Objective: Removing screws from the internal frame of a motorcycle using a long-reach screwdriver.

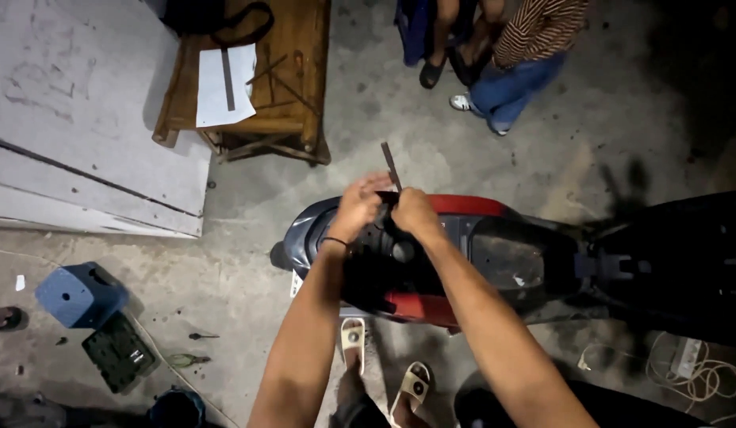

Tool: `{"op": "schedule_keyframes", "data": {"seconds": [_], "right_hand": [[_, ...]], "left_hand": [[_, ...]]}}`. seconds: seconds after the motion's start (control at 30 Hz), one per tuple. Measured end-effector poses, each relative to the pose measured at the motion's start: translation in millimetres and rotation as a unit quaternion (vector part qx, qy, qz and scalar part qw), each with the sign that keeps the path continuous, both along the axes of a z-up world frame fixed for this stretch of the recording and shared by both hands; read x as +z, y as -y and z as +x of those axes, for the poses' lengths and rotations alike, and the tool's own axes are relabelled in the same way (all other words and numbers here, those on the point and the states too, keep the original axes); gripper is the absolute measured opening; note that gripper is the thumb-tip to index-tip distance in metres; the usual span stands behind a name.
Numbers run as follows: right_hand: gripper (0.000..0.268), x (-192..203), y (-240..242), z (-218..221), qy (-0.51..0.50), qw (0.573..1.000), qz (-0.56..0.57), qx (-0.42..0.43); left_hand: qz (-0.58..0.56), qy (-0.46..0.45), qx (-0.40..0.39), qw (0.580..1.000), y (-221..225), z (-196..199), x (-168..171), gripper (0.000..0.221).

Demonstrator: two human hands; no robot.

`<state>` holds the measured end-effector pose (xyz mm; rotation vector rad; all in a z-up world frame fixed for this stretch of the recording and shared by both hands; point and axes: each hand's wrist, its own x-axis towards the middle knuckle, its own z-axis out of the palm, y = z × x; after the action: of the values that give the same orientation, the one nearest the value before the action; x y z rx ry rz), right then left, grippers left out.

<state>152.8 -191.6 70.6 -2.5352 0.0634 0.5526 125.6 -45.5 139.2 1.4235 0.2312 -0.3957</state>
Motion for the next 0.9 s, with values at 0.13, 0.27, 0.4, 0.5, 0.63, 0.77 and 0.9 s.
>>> {"op": "schedule_keyframes", "data": {"seconds": [0.13,0.27,0.4,0.5,0.63,0.77,0.9], "right_hand": [[0.039,4.1,-4.1,-1.5,-0.002,1.000,0.020,-0.009],[0.043,26.0,-0.1,-8.6,-0.031,0.999,-0.003,-0.007],[0.056,166.8,-5.4,-65.0,-0.108,0.994,-0.027,0.010],[0.055,176.1,21.1,-96.2,-0.122,0.990,-0.072,-0.001],[0.048,95.8,39.6,-104.4,-0.004,0.998,0.011,-0.064],[0.041,101.0,27.1,-106.7,0.023,0.997,0.013,-0.074],[0.044,118.1,19.3,-102.1,0.030,0.998,0.038,-0.047]], "left_hand": [[-0.084,0.053,0.028,0.995,1.9,32.4,-15.6,0.042],[0.191,0.207,0.018,0.959,20.3,48.3,-7.5,0.030],[0.303,0.271,-0.012,0.914,12.6,43.0,18.7,0.030],[0.424,0.301,-0.029,0.854,3.8,60.2,-6.6,0.027],[0.498,0.361,-0.117,0.780,-6.5,73.5,28.5,0.039],[0.643,0.557,-0.234,0.471,1.8,101.0,11.7,0.028],[0.688,0.565,-0.316,0.328,3.0,116.2,-0.5,0.025]]}}
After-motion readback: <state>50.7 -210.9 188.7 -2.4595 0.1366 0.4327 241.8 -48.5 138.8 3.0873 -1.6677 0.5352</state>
